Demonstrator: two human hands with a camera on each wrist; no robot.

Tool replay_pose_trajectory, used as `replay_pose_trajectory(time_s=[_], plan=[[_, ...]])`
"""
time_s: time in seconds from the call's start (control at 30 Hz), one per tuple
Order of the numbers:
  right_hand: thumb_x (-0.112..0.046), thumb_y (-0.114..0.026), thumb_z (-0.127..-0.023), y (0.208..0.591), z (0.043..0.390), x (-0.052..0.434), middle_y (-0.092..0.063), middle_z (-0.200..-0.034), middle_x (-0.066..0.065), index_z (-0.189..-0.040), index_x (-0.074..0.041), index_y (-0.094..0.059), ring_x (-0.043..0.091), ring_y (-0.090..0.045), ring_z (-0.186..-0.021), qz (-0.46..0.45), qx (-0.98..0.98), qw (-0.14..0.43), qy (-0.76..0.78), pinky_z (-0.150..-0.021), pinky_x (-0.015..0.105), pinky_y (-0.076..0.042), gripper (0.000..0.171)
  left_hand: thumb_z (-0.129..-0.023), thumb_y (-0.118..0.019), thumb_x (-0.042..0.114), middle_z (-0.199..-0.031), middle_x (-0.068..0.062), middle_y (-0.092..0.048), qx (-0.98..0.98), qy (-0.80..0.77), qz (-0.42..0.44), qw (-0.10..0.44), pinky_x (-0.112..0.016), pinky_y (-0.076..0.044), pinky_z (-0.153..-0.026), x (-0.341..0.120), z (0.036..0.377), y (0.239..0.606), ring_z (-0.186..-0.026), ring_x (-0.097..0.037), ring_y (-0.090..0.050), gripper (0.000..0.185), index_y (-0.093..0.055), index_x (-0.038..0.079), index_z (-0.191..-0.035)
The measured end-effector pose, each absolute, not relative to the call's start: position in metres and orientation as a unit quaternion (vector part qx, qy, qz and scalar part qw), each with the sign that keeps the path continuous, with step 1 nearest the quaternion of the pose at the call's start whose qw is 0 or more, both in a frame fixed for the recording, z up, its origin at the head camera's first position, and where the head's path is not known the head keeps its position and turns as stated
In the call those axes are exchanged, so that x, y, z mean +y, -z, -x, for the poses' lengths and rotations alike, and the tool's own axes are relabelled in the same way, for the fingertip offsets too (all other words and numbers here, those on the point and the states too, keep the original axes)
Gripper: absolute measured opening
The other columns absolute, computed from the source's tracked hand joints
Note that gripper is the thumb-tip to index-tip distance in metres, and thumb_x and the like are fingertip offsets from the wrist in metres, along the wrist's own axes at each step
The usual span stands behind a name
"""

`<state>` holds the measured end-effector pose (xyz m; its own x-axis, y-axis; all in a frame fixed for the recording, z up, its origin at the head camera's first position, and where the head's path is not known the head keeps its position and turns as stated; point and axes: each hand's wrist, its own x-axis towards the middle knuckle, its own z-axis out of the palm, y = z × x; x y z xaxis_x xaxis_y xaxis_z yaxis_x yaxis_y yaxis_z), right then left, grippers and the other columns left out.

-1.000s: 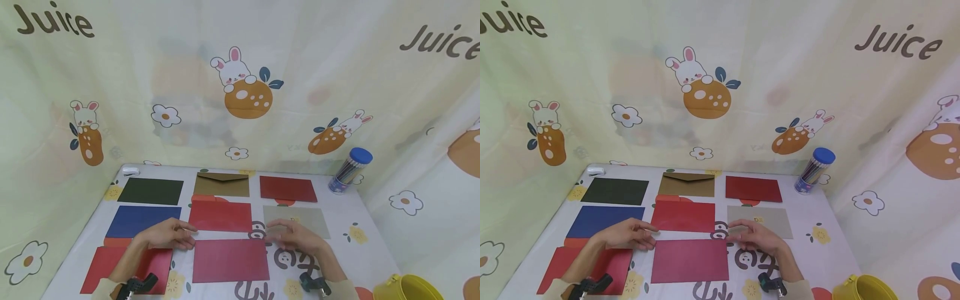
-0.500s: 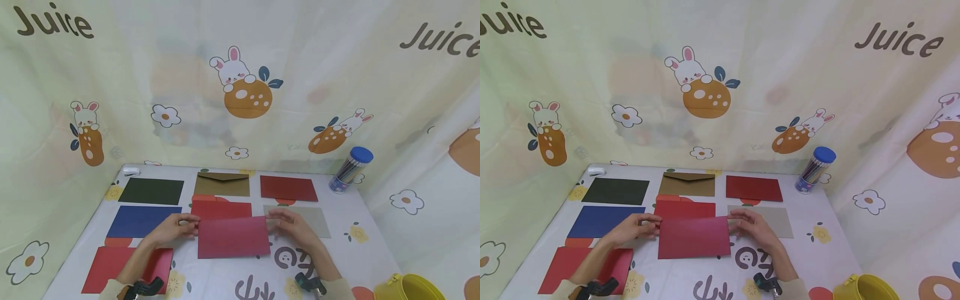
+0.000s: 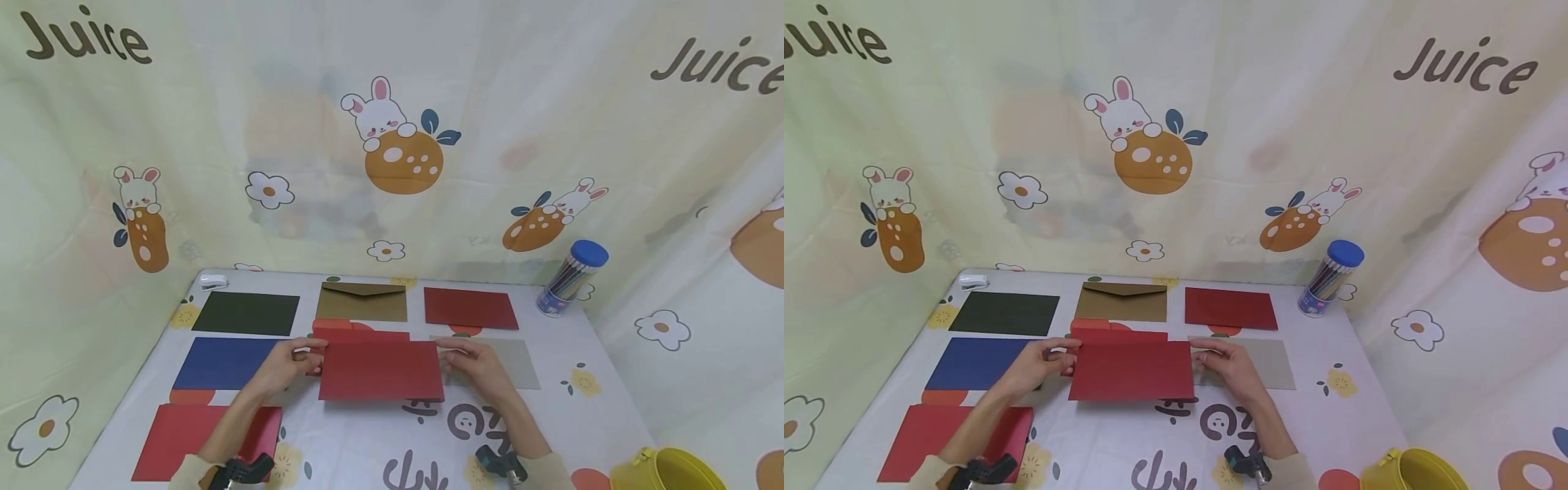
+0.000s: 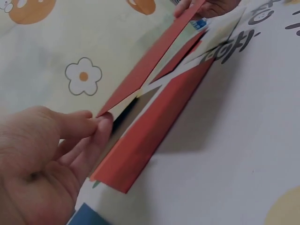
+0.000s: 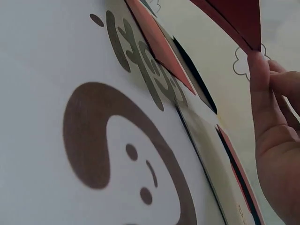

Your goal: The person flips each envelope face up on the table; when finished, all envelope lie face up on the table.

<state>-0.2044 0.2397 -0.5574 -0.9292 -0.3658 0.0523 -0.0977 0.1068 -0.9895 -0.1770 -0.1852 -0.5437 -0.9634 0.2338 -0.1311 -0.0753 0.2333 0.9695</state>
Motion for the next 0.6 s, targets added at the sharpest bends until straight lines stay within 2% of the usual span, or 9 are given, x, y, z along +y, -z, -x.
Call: replay_pose_trajectory(time_s=[0.1,0.2,0.43,0.6], plan=[[-0.015,-0.068,-0.097,0.557,0.206,0.237,-0.063,-0.130,0.019,-0.132,-0.002,-0.065,0.024,-0.068,-0.098,0.157,0.725,0.103,0.662,-0.083,0.026,-0.058,0.037,-0.092,-0.072,0.005,-0.107,-0.014,-0.074,0.780,-0.616,-0.029,0.103,-0.033,-0.057,-0.081,-0.183,0.178,0.542,-0.093,-0.023,-0.074,0.039,-0.067,0.007,-0.130],[-0.016,-0.070,-0.095,0.555,0.206,0.235,-0.060,-0.135,0.017,-0.130,-0.001,-0.066,0.022,-0.068,-0.103,0.142,0.719,0.108,0.672,-0.084,0.028,-0.058,0.038,-0.090,-0.074,0.005,-0.106,-0.014,-0.075,0.780,-0.619,-0.016,0.091,-0.032,-0.055,-0.077,-0.183,0.179,0.541,-0.092,-0.023,-0.075,0.039,-0.068,0.008,-0.128],[-0.016,-0.072,-0.094,0.549,0.206,0.230,-0.059,-0.133,0.016,-0.127,0.000,-0.068,0.019,-0.068,-0.103,0.137,0.712,0.100,0.681,-0.084,0.032,-0.059,0.037,-0.088,-0.076,0.007,-0.109,-0.016,-0.074,0.769,-0.634,-0.023,0.084,-0.034,-0.057,-0.080,-0.184,0.179,0.539,-0.092,-0.023,-0.075,0.043,-0.067,0.006,-0.130],[-0.016,-0.071,-0.095,0.548,0.207,0.228,-0.061,-0.130,0.014,-0.128,0.000,-0.067,0.018,-0.070,-0.100,0.134,0.722,0.087,0.673,-0.083,0.033,-0.059,0.037,-0.088,-0.077,0.006,-0.108,-0.018,-0.074,0.758,-0.647,-0.028,0.078,-0.030,-0.057,-0.077,-0.184,0.179,0.540,-0.090,-0.022,-0.075,0.043,-0.067,0.004,-0.130]])
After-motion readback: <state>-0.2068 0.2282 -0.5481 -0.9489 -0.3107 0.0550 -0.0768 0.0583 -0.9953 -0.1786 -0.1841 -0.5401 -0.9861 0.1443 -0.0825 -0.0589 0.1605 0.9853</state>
